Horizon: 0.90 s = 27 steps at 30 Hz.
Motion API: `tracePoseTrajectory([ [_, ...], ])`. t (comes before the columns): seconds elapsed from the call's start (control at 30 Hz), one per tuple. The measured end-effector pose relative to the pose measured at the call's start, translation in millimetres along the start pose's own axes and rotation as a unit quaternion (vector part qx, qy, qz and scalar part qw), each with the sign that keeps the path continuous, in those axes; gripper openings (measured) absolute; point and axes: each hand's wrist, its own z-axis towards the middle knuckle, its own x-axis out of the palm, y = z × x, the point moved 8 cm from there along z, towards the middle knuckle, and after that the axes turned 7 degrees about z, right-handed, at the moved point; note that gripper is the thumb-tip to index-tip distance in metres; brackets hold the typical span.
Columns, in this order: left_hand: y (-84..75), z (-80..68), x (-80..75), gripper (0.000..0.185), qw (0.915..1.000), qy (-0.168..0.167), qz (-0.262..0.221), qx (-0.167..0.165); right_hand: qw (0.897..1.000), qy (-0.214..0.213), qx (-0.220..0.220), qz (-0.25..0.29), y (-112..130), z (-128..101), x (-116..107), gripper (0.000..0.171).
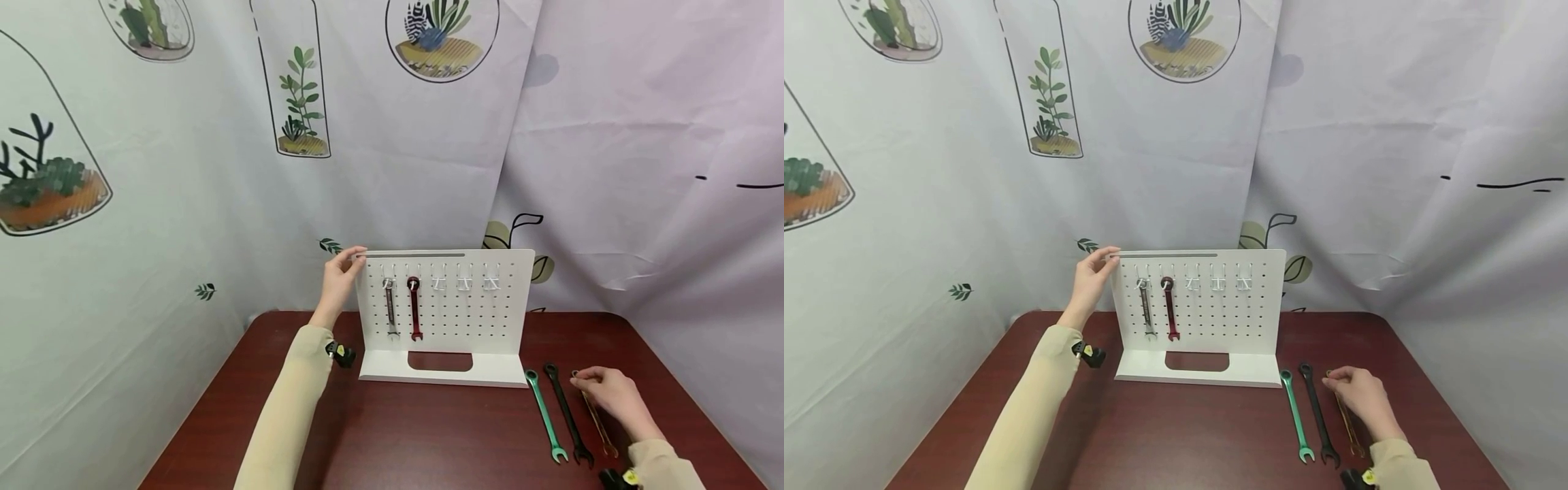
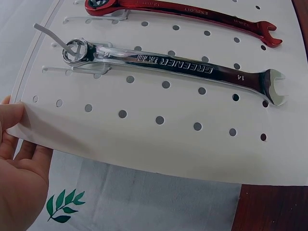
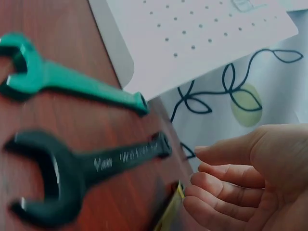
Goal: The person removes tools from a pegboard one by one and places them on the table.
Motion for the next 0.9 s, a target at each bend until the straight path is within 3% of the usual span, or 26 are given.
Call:
tracePoseTrajectory([
  [0.27, 0.5, -0.8, 0.4, 0.029, 1.0000, 0.001, -0.002, -0.002, 0.999, -0.010, -0.027, 0.033, 24, 5, 13, 0.039],
  [0.6, -1.8, -1.6, 1.0, 0.028, 1.0000, 0.003, -0.006, 0.004, 0.997, -0.025, -0.061, 0.036, 47, 12, 29, 0.031],
  [0.83, 33.2, 10.9, 2.8, 0.028, 0.9998, -0.012, -0.014, 0.008, 0.996, -0.019, -0.067, 0.048, 64, 18, 43, 0.031],
  [0.9, 33.7, 11.2, 2.6, 0.026, 0.9998, -0.016, -0.011, 0.007, 0.996, -0.016, -0.075, 0.049, 69, 20, 46, 0.030],
])
